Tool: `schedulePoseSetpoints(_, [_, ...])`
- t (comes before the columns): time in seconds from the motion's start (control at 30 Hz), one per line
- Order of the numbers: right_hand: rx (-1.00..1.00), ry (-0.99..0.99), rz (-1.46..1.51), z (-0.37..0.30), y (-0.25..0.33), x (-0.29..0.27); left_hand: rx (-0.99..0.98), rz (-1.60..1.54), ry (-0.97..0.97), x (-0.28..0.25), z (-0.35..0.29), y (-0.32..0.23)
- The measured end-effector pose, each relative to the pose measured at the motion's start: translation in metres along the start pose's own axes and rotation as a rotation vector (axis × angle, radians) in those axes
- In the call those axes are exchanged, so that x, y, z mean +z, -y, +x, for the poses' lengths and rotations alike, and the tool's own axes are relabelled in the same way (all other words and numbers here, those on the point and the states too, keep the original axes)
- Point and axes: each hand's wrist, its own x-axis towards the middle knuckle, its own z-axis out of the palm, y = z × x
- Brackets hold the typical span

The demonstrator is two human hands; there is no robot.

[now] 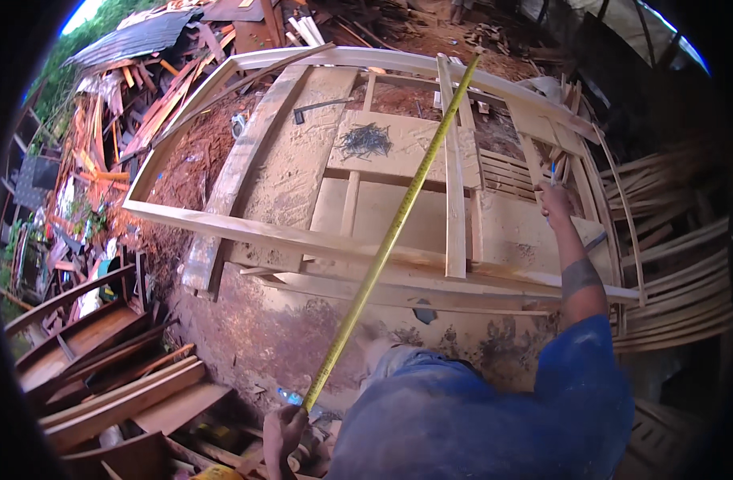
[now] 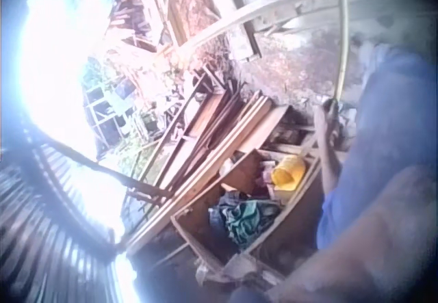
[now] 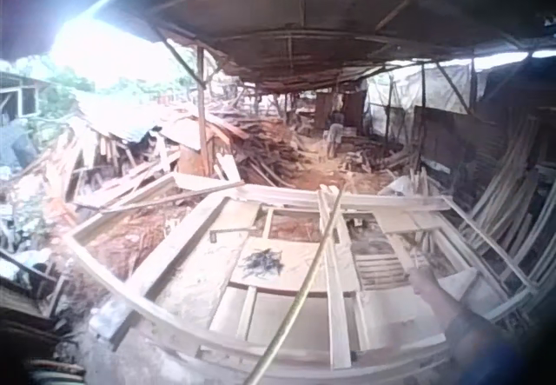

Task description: The person assembles a wooden frame by hammering slats together, measuring the dimensions with a tape measure and marking with a pen, and then uses a power sander on the edges of the frame.

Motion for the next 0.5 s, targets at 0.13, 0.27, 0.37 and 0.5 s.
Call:
schedulePoseSetpoints(0.13, [-0.052,0.298,0.124,0.014,0.019,0.047,-0.021,0.049,0.023,0.052,-0.017,-0.043])
schedulePoseSetpoints(0.27, [-0.002,0.407,0.260,0.053,0.051,0.101,-0.097,-0.108,0.032,0.112,-0.025,-0.084])
schedulePoseSetpoints(0.37, [-0.032,0.370,0.283,0.105,0.069,0.143,-0.133,0.010,0.067,0.158,-0.021,-0.125])
schedulePoseSetpoints(0.5, [-0.165,0.375,0.061,0.218,0.041,0.193,-0.187,-0.013,0.055,0.218,-0.010,-0.191])
